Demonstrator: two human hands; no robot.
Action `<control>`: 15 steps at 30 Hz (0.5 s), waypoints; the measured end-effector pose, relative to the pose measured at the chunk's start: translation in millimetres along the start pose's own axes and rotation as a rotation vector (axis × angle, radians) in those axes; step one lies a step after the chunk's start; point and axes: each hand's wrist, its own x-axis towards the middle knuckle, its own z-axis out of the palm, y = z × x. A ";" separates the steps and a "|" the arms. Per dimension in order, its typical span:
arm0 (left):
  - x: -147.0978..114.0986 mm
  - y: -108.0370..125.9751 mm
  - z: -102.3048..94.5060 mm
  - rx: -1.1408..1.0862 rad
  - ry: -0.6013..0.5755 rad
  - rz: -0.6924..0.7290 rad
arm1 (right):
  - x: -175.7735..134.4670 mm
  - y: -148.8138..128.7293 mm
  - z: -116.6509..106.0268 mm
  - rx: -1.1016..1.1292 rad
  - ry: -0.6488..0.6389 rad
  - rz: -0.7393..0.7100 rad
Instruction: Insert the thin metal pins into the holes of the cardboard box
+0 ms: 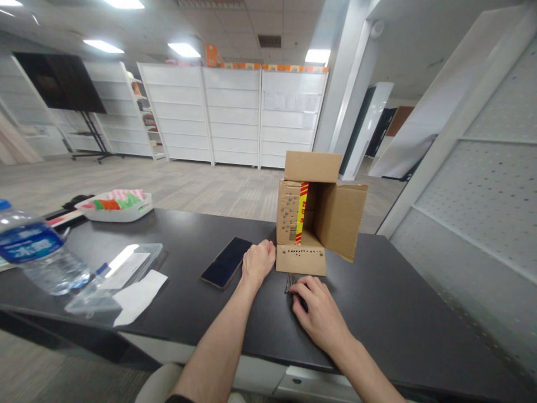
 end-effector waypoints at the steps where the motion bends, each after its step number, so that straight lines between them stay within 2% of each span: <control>1: 0.0 0.1 -0.2 -0.002 -0.005 -0.003 | 0.0 0.1 0.2 0.001 -0.001 0.000; 15: -0.5 0.9 -1.8 -0.012 -0.017 -0.009 | 0.3 -0.2 -0.7 -0.017 -0.023 0.010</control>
